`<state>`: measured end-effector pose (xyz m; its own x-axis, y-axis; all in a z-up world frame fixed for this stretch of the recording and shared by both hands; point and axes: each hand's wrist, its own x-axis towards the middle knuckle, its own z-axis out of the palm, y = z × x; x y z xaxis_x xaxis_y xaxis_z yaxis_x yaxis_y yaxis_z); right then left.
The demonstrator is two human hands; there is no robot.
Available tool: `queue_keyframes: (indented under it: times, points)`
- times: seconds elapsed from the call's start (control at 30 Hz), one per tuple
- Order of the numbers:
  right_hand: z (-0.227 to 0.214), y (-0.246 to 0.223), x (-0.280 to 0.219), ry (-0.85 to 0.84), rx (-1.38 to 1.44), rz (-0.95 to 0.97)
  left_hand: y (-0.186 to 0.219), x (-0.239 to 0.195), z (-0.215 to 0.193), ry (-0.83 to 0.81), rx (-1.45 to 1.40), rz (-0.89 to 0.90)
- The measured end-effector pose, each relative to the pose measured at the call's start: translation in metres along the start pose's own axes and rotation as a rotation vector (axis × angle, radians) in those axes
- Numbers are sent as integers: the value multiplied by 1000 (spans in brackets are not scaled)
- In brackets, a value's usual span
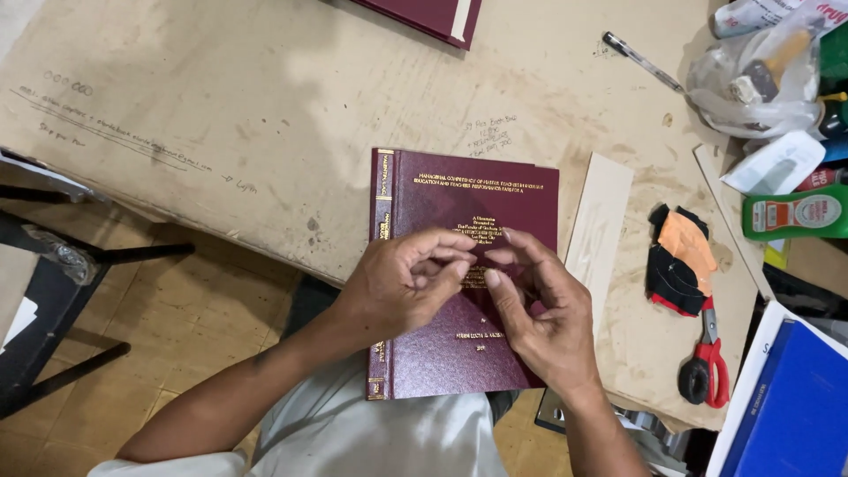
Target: Applying gold foil to a book cover, cutting it to size with scissors, and burnishing it for adhesion.
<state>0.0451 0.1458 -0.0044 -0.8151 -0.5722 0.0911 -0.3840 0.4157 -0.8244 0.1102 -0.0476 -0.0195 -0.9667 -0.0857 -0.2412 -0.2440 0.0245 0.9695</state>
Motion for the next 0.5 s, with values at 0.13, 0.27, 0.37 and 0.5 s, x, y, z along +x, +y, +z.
queue_keyframes:
  times: [0.13,0.27,0.37,0.5]
  points:
    - [4,7,8,-31,31,-27,0,3,-5,-51,-24,-54]
    - [7,6,16,-33,-4,8,-9,6,-10,-94,148,44]
    - [9,7,23,-48,-19,37,-26,10,-10,-46,263,214]
    - [14,10,33,-81,20,95,-30,12,-16,-81,363,220]
